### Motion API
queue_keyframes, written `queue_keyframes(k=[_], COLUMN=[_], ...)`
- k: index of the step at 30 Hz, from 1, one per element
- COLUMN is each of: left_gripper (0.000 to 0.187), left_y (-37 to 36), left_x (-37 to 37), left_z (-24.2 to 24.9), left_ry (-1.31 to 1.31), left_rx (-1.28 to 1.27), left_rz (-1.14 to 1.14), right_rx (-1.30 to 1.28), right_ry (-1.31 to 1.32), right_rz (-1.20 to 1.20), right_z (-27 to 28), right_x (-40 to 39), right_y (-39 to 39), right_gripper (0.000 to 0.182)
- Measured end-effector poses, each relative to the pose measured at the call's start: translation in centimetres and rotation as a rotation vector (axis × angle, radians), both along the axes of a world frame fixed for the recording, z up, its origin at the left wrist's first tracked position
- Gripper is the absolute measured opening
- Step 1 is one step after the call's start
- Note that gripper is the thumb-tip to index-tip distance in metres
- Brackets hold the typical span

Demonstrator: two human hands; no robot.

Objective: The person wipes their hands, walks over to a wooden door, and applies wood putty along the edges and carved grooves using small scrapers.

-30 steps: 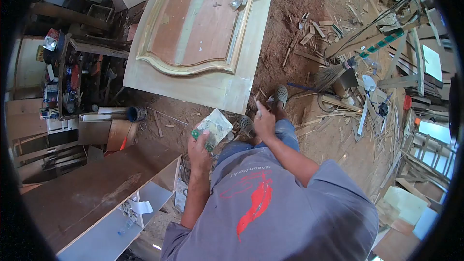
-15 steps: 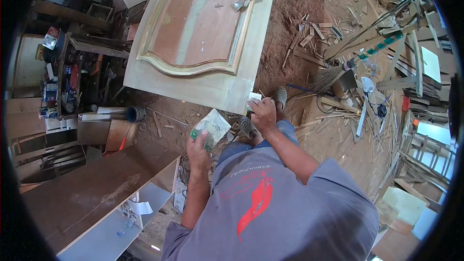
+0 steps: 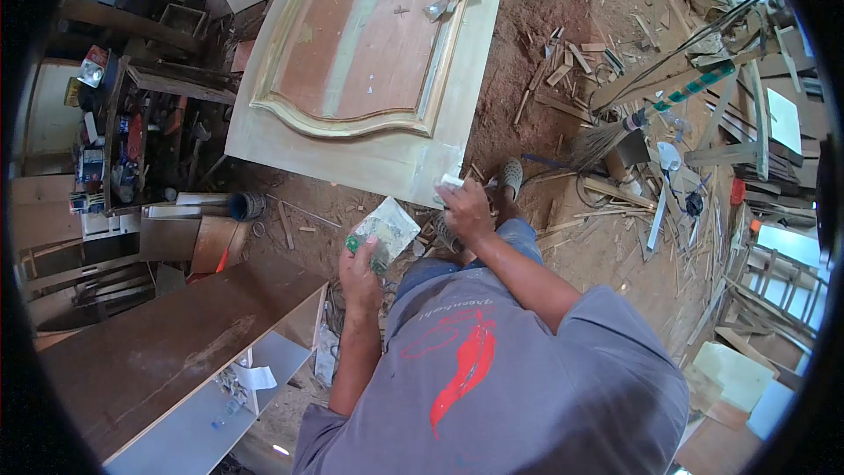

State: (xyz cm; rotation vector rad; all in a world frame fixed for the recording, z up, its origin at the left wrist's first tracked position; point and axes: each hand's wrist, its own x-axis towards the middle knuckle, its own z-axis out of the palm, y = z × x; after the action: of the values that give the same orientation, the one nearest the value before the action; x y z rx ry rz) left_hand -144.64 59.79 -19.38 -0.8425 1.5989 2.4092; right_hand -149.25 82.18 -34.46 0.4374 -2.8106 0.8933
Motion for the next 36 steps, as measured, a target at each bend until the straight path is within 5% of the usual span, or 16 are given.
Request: queue_keyframes(k=[3,13,21,24,31,36], left_gripper=[0.037,0.037,0.039,0.039,0.038,0.039], left_y=[0.0,0.4,-0.6,-0.2,0.6,1.1], left_x=[0.0,-0.3,0.2,0.0,-0.6,-1.2], left_z=[-0.2,0.5,-0.4,-0.4,0.3,0.3], left_ry=[-0.002,-0.017,-0.020,-0.043,-0.065,-0.043], left_rx=[0.004,-0.038,-0.048,-0.058,-0.071,-0.076], left_rz=[0.005,-0.012,0.008,-0.008,-0.033,-0.051], right_rx=[0.006,-0.073,-0.652,-0.632,-1.022,-0.842], right_ry=[0.078,-0.021,-0.484,-0.267,-0.496,-0.530], right_rz=[-0.123,0.041,-0.493,-0.422,-0.517,-0.414], right_z=[0.0,0.6,1.6,-4.5,-10.1,-12.2], right_x=[-2.0,0.6,0.8,0.5,-1.6,1.5], right_y=[0.4,-2.1,6.8,8.5,7.6,6.2], right_gripper=[0.044,0.039,0.023,0.020,0.018,0.017])
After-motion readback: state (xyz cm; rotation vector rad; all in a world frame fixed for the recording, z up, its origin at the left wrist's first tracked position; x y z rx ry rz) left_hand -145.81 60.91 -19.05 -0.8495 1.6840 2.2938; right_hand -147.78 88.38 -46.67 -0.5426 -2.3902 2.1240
